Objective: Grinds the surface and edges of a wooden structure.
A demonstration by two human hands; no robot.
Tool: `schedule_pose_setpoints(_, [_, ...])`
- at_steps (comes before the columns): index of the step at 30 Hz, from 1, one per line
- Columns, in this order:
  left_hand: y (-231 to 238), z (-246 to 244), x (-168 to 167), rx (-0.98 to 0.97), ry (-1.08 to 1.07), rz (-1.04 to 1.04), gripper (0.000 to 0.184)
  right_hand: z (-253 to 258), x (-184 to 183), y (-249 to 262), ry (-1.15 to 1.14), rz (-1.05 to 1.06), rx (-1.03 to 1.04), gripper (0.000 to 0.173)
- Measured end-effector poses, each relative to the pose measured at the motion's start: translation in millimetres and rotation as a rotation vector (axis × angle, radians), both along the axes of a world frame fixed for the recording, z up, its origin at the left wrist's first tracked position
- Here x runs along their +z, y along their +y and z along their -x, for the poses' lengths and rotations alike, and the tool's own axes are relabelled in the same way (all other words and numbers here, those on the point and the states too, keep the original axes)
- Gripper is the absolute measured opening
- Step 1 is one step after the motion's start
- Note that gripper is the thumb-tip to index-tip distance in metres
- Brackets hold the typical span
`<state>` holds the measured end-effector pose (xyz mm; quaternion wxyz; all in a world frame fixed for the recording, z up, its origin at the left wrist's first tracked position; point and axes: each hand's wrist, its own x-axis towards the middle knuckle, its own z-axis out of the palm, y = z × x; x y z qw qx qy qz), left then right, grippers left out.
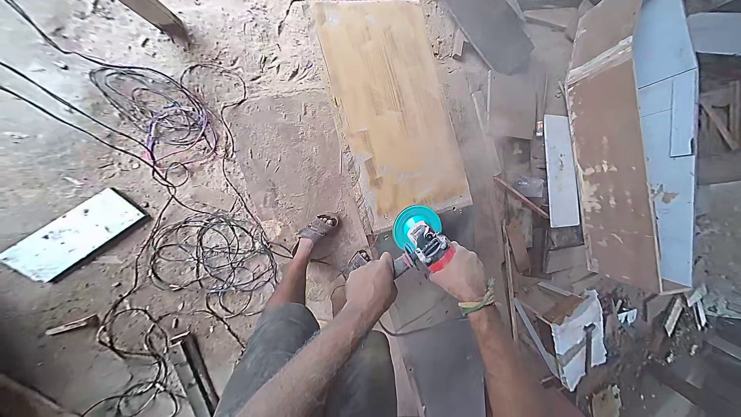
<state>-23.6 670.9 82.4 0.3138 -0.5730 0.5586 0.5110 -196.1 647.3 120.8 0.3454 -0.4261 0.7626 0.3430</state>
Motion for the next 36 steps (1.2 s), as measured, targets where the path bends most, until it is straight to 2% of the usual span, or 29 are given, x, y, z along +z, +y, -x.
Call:
schedule_pose_setpoints(10, [-27.3, 39.2, -4.5, -0.053, 0.114, 0.056, 0.034, 38.2, 2.8, -10.2, 0.084, 0.075, -0.077, 0.066])
schedule_pose_setpoints(23, [-62.5, 87.2, -0.6, -0.096, 0.197, 0.169, 0.032, 80.9, 5.2, -19.7, 0.167, 0.172, -0.266, 0.071])
schedule_pose_setpoints(26, [-47.2, 64.5, 1.8, -0.080, 0.167, 0.152, 0.033, 60.4, 6.0, -13.8, 0.132, 0.146, -0.232, 0.072])
schedule_pose_setpoints(32, [10.1, -19.5, 4.2, 0.015, -0.049, 0.088, 0.034, -21.8, 6.2, -2.6, -0.070, -0.013, 0.010, 0.069])
schedule_pose_setpoints(36, [44.5, -45.0, 0.2, 0.032, -0.122, 0.047, 0.034, -47.6, 6.8, 9.0, -0.156, -0.099, 0.055, 0.067])
